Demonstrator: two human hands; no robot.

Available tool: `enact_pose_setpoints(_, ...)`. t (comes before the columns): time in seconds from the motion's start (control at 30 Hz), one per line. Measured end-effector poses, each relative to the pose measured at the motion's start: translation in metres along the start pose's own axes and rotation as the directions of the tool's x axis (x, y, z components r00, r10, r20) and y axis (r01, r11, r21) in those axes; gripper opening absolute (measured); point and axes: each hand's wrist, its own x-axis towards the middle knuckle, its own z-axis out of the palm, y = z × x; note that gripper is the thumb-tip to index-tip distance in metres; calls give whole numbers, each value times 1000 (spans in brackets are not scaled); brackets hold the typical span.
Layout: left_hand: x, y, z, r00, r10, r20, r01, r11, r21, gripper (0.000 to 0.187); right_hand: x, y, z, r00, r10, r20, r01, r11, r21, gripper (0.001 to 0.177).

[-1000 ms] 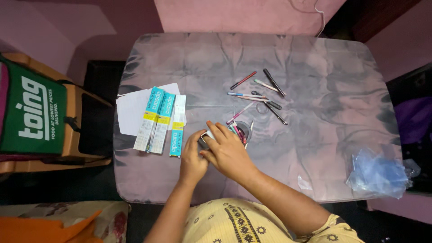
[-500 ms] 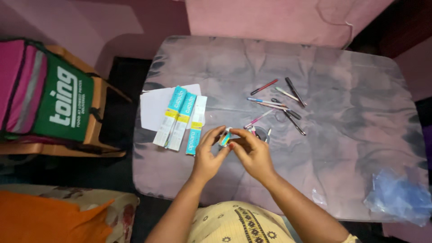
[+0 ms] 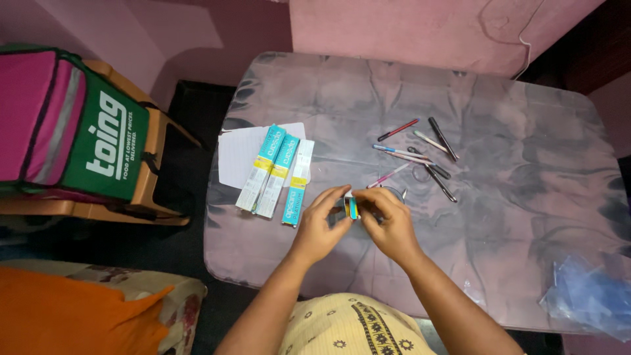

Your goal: The person opens a box of pens, removes the pens, and places them into a metal pen holder on the table. They repeat this process with multiple boxes, organizing the pens into the holder.

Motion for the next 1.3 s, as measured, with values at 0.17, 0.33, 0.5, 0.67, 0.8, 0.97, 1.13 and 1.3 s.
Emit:
enact_pose_setpoints(0.17,0,-1,4,996,-86,-17,85,996,-21,65,1,-2,-1,998,45,33,-45,999,2,52)
enact_pose_setpoints(0.33,1,-3,7,999,-38,-37,38,999,0,43,-1,9,3,998,64,-16,-62,991,117,36)
enact_pose_setpoints(0.5,-1,-2,7,997,-16,-70,21,997,75,33,-1,11,4,976,216,-20,-204,945,258,26)
enact_pose_setpoints(0.67,0,4,11,994,-1,-113,14,993,116,34,0,-4,3,993,87,-79,-89,996,-19,20)
enact_pose_setpoints(0.8,-2,6,21,982,92,-168,-55,975,214,39,1,-9,5,979,154,-136,-168,981,-99,22)
enact_pose_setpoints(0.97,-2,4,29,972,109,-209,-50,962,269,44,0,-8,5,970,174,-170,-191,978,-88,22)
enact_pose_setpoints(1.13,-4,0,33,970,97,-224,-22,949,315,44,-4,-12,10,977,122,-177,-153,973,-174,20)
enact_pose_setpoints(1.3,-5,-5,33,955,143,-259,-46,936,348,47,-10,-16,15,983,21,-184,-56,981,-185,26)
